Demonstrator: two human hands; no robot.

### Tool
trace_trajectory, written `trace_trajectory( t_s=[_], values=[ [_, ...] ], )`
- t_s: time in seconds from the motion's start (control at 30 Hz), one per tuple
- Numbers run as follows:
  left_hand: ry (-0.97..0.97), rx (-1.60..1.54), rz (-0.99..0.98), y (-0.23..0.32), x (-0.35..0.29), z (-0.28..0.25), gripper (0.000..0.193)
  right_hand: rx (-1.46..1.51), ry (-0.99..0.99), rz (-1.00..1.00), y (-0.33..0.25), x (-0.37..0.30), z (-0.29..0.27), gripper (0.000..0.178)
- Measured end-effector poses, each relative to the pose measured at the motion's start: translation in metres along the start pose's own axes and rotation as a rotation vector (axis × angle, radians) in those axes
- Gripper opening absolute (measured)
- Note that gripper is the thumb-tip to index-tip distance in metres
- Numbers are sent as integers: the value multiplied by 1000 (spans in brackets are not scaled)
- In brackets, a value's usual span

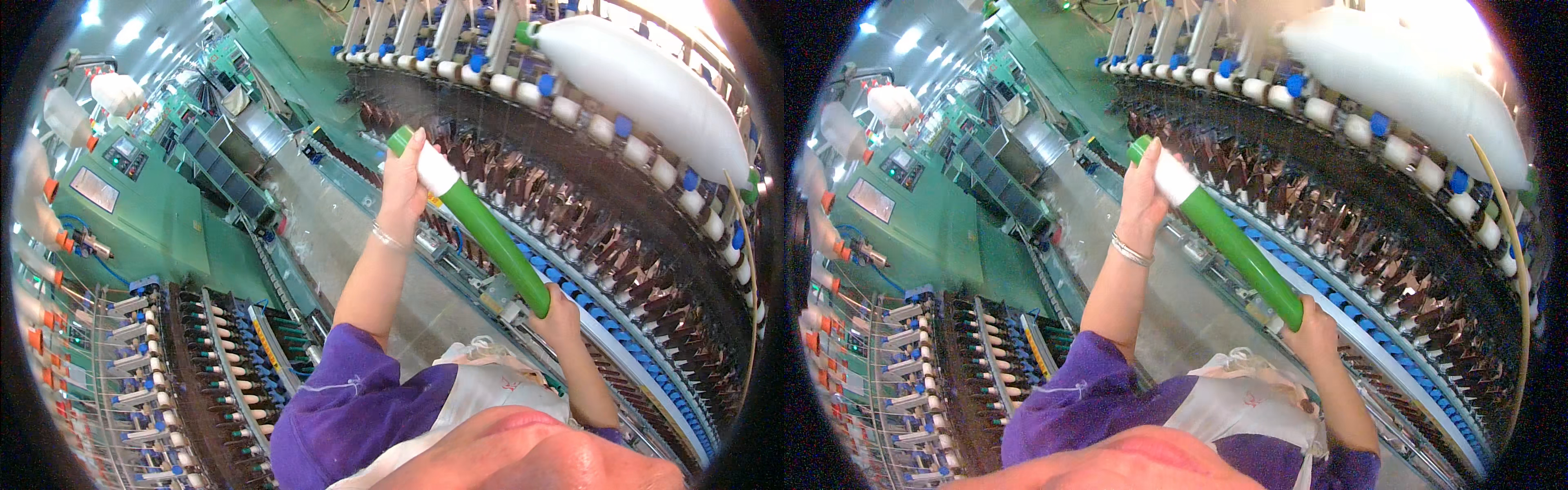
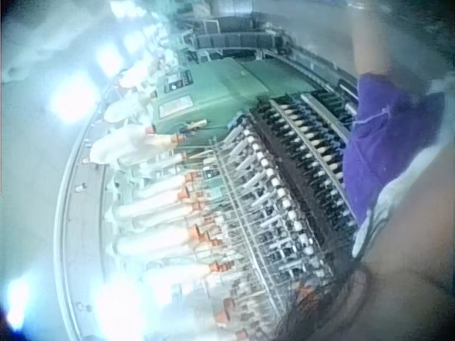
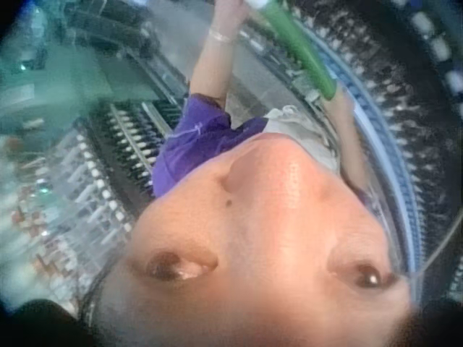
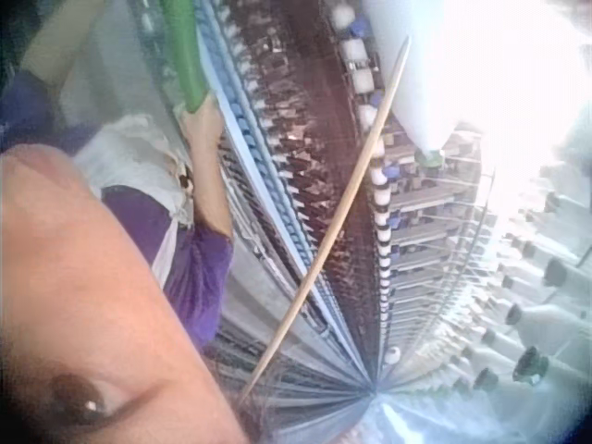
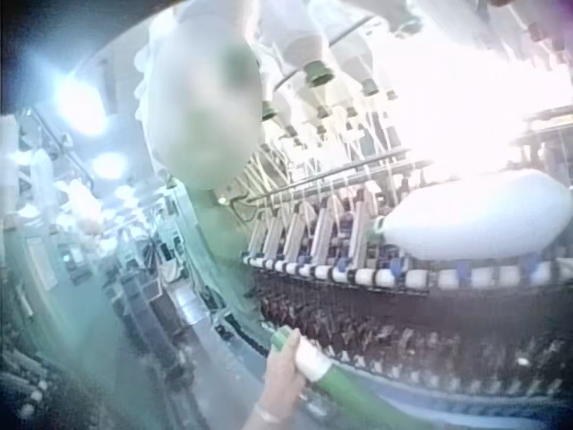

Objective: The person threads yarn through multiple spinning machines, replacing empty bobbins with full ones and guiding the thread through guides and tensioners. The person walks between machines to perform the same threading steps repeatedly.

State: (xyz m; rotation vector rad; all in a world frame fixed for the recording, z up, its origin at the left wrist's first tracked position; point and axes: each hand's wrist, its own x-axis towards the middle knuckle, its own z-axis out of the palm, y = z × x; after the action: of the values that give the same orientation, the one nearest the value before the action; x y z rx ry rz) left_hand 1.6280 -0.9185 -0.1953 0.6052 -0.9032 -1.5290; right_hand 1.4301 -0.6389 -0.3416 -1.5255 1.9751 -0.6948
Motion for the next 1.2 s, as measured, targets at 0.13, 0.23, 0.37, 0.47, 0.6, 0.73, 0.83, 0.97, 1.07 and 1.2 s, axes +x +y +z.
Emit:
trace_trajectory(
  t_s=[0.13,0.23,0.37,0.47,0.6,0.73,0.83,0.97,1.07,1.2],
  values=[
    [-154,-427,-149,17,0,-45,52,431,-561,-84,-23,-6,37,65],
    [-106,-352,-136,6,-7,-57,61,417,-459,37,-35,-12,56,57],
    [-4,58,-223,-22,-10,-60,27,251,-257,16,-47,-16,55,49],
    [-36,-582,-384,-21,4,-56,41,895,-788,302,-53,-18,42,49],
    [-53,-42,-212,3,20,-29,37,-152,120,43,-56,-27,31,57],
    [-349,-683,-120,27,19,16,49,896,-544,47,-55,-44,29,49],
    [-273,-2,106,29,7,61,43,412,-37,81,-52,-56,26,51],
    [-489,-492,-166,53,15,110,24,723,-347,-73,-49,-70,17,58],
    [-573,-290,20,47,-6,153,37,352,6,19,-48,-74,2,59],
    [-653,1,132,41,-40,215,44,580,32,-102,-40,-90,-30,44]
  ],
)
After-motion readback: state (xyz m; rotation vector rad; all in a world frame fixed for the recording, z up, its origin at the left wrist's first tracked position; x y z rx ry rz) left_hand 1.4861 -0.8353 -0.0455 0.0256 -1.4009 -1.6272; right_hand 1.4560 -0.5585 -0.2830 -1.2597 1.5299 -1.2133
